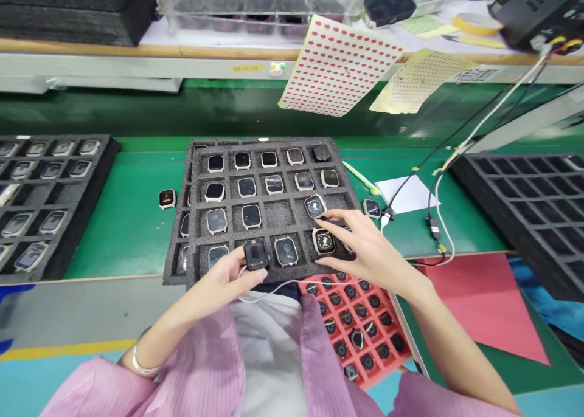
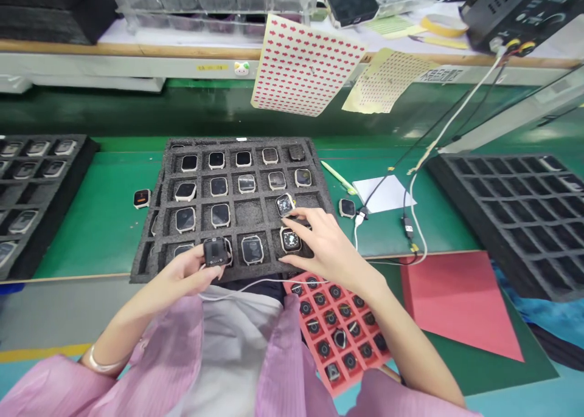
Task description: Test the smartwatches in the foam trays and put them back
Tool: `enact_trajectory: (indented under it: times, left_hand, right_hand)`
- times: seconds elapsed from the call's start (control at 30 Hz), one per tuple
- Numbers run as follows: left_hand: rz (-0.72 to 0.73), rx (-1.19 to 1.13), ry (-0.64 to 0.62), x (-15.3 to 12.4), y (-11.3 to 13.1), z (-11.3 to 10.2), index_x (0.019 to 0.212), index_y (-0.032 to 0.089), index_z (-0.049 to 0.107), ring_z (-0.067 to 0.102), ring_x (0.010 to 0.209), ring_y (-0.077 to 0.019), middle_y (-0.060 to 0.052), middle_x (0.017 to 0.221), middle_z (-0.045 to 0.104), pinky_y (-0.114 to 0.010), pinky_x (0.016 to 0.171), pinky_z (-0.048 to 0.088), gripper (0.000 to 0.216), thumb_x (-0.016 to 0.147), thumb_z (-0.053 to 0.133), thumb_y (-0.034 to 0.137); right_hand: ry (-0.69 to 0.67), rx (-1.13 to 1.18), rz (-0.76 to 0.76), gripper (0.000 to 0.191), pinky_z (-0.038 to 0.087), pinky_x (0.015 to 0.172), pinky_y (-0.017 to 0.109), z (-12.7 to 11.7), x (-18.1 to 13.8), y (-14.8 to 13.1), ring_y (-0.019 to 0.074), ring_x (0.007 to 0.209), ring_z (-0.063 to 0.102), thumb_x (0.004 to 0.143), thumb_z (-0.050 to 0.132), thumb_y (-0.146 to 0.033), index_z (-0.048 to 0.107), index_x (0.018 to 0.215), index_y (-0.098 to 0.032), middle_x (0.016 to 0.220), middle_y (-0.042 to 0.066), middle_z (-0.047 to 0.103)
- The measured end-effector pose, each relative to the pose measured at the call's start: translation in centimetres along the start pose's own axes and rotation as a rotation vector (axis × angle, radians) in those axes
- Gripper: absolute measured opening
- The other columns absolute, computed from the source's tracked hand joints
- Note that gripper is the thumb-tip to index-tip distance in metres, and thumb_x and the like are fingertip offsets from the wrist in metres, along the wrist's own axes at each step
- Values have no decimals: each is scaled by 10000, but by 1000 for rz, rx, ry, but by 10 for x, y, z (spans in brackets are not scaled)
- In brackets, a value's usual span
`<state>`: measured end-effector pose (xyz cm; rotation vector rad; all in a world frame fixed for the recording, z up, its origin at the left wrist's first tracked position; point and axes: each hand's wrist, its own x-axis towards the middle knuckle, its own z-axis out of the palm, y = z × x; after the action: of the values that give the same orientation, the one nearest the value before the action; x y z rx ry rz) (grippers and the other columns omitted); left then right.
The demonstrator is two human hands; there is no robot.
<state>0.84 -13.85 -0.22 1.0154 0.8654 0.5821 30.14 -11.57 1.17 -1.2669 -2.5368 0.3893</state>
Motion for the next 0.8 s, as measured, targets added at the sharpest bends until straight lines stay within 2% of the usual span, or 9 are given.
enact_trajectory:
  times: [0.1, 0.23, 0.33, 0.5, 0.57, 0.67, 0.8]
  left_hand:
    - [-21, -12, -13, -1, 0, -4, 1091, 147, 572, 301, 485, -35, -15, 837, 574, -180, 424, 243, 377, 833, 648, 411]
    - [-29, -7, -39, 4, -2, -7, 1114, 136, 531, 324, 508, -30, -61, 952, 601, -171, 433, 249, 375, 838, 647, 363]
    - [-13, -11, -42, 7, -3, -8, 1104, 122, 529, 325, 515, -31, -86, 1011, 613, -177, 449, 269, 377, 825, 661, 338]
    - [17, -45, -67, 11, -5, -9, 1078, 117, 542, 361, 571, -48, -79, 1010, 611, -194, 522, 318, 366, 793, 695, 287]
    - [42, -39, -87, 12, -6, -9, 1068, 123, 551, 377, 595, -57, -43, 944, 595, -203, 552, 335, 353, 785, 705, 266]
    - [76, -18, -79, 11, -5, -8, 1048, 134, 561, 404, 610, -70, 1, 846, 552, -204, 549, 345, 354, 774, 719, 293]
    - [45, 29, -1, 10, -7, -3, 1025, 123, 528, 352, 461, -59, 69, 593, 449, -191, 423, 262, 341, 852, 617, 404]
  right_hand:
    - [-102, -54, -113, 347, 443, 874, 456, 0, 21, -25, 297, 1052, 517, 877, 651, -263, 586, 1200, -153, 1150, 144, 552]
    - [-264, -191, -177, 294, 473, 737, 406, 9, 51, -45, 275, 864, 551, 805, 732, -269, 647, 1039, -111, 980, 124, 574]
    - [-228, -142, -154, 315, 480, 733, 410, 14, 55, -41, 277, 852, 559, 756, 773, -291, 653, 980, -104, 959, 118, 571]
    - [17, 296, -114, 334, 496, 833, 366, 8, 46, -35, 235, 956, 578, 793, 703, -213, 587, 1102, -163, 1038, 95, 553]
    - [67, 349, -141, 353, 476, 896, 388, 9, 48, -42, 250, 1052, 558, 816, 676, -215, 558, 1146, -177, 1135, 114, 549]
    - [-17, 277, -205, 381, 451, 932, 429, 17, 57, -56, 273, 1110, 536, 834, 658, -206, 536, 1194, -171, 1217, 122, 565]
    - [-83, 185, -277, 356, 467, 898, 434, 27, 68, -64, 273, 1070, 558, 889, 621, -226, 525, 1221, -137, 1190, 123, 609]
